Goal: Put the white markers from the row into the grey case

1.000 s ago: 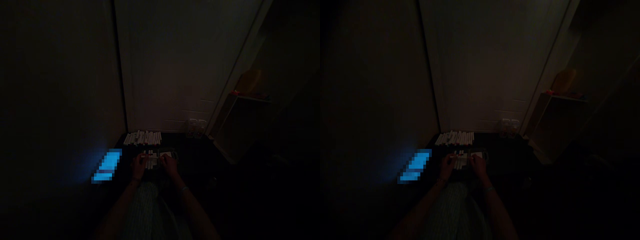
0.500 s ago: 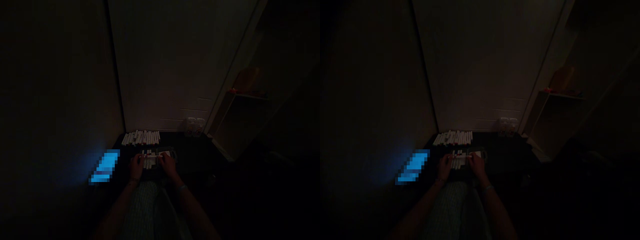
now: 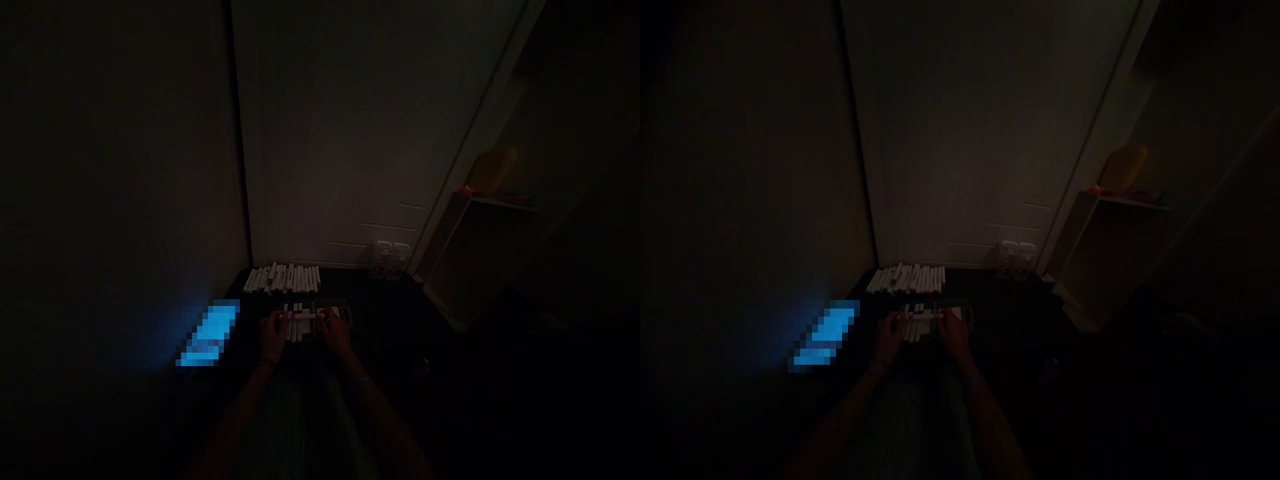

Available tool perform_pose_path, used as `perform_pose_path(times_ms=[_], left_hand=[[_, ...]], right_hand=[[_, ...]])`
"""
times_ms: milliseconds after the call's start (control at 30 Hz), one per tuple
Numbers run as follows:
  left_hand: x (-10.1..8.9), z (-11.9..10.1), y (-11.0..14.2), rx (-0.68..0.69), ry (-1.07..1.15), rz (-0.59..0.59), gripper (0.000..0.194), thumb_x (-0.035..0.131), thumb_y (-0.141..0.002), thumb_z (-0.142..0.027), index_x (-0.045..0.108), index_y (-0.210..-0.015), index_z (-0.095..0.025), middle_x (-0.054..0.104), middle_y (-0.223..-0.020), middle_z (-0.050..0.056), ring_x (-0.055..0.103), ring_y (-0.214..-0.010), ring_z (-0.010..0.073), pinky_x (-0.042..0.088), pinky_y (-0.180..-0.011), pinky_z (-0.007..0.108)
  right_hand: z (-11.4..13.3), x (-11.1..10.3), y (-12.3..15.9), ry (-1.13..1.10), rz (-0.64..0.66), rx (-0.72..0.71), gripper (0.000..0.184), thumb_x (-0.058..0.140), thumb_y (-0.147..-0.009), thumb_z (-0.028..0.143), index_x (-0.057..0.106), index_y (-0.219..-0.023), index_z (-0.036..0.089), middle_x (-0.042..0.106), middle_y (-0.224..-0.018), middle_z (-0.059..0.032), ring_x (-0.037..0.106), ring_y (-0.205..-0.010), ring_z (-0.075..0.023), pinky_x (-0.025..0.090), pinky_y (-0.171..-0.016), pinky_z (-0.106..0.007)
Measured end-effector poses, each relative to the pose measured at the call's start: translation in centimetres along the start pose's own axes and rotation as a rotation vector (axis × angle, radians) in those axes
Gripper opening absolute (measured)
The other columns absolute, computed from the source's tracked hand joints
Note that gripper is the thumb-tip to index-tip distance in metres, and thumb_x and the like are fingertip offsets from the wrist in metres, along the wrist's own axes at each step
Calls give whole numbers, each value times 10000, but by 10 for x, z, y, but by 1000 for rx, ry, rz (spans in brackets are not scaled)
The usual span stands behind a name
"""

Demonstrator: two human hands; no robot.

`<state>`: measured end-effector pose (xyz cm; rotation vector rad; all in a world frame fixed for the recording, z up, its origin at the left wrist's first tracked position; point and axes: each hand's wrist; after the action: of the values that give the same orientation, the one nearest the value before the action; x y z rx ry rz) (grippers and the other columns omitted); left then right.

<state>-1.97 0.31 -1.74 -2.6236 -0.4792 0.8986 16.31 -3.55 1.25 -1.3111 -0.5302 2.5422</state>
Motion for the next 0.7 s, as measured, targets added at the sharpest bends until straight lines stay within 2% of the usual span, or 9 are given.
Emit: perform_pose_path(times_ms=[267, 433, 600, 700], left_hand=[[-3, -5, -1, 6, 15, 8, 262, 400, -814, -391, 551, -981, -256, 581, -910, 37, 524, -934, 202, 380, -827, 336], [-1, -1, -1, 17, 18, 37, 278, 406, -811, -407, 553, -990, -254, 585, -891, 34, 524, -919, 198, 377, -824, 333], [-3, -6, 2, 1, -22, 1, 252, 423, -803, -382, 577, -948, -246, 588, -872, 35, 523, -890, 194, 376, -808, 324], [-5, -9, 2, -8, -36, 27, 249, 422, -802, -372, 585, -936, -240, 582, -841, 37, 525, -863, 195, 382, -784, 317]], right_hand=[[2, 0, -1, -2, -5, -20, 327, 234, -932, 346, 517, -1044, 227, 612, -957, -23, 579, -811, -127, 378, -667, -200], [-3, 5, -2, -29, -41, -14, 326, 242, -932, 340, 506, -1079, 221, 593, -1000, -30, 569, -860, -126, 385, -713, -209], [-2, 3, -1, -61, -35, 8, 318, 256, -931, 337, 515, -1068, 213, 598, -989, -33, 567, -858, -125, 383, -714, -207], [-2, 3, -2, -59, -20, 28, 312, 262, -930, 337, 523, -1053, 219, 606, -970, -29, 569, -854, -127, 381, -709, -206]])
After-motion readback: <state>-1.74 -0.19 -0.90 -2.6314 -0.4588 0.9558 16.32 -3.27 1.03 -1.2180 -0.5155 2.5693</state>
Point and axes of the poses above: each hand's wrist, its own y-axis away from the middle knuckle, its own x-axis out of the palm, z = x × y
